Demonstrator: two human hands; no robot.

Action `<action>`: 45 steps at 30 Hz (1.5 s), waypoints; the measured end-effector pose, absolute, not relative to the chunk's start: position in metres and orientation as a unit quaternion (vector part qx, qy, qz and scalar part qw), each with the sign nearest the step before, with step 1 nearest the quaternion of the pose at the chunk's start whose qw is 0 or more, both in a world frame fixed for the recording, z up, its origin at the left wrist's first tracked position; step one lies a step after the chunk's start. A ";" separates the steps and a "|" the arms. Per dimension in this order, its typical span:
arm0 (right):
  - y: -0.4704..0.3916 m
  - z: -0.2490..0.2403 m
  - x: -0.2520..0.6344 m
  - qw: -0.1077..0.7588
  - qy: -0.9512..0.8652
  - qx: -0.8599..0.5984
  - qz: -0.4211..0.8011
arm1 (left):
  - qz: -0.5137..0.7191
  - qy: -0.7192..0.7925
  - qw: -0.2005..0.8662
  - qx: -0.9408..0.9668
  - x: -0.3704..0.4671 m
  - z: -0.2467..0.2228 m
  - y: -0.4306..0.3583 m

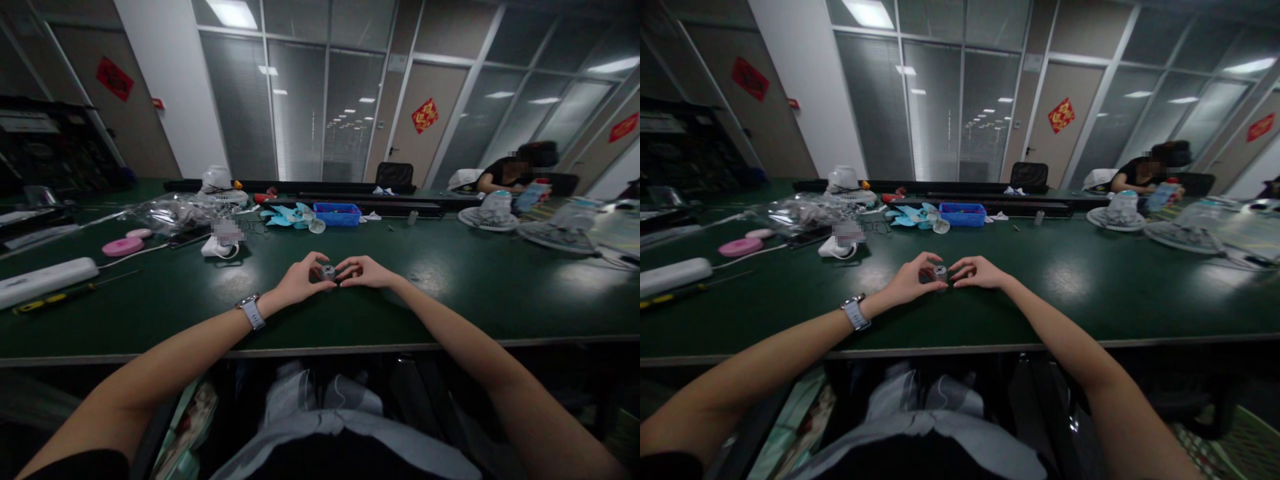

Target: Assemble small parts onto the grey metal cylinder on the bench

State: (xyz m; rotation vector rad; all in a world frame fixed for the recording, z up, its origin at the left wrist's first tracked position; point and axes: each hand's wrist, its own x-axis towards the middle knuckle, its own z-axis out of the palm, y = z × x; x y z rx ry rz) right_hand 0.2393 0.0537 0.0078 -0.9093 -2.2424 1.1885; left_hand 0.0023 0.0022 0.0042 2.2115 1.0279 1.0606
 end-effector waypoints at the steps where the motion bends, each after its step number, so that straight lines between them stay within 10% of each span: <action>1: 0.054 0.008 0.239 0.221 -0.814 -0.325 0.428 | 0.386 0.375 0.239 0.808 0.002 0.004 0.002; 15: 0.037 0.020 0.212 0.432 -0.755 -0.315 0.379 | 0.386 0.379 0.230 0.809 0.002 0.004 0.003; 45: 0.032 0.019 0.196 0.491 -0.737 -0.322 0.335 | 0.384 0.376 0.226 0.813 0.003 0.004 0.003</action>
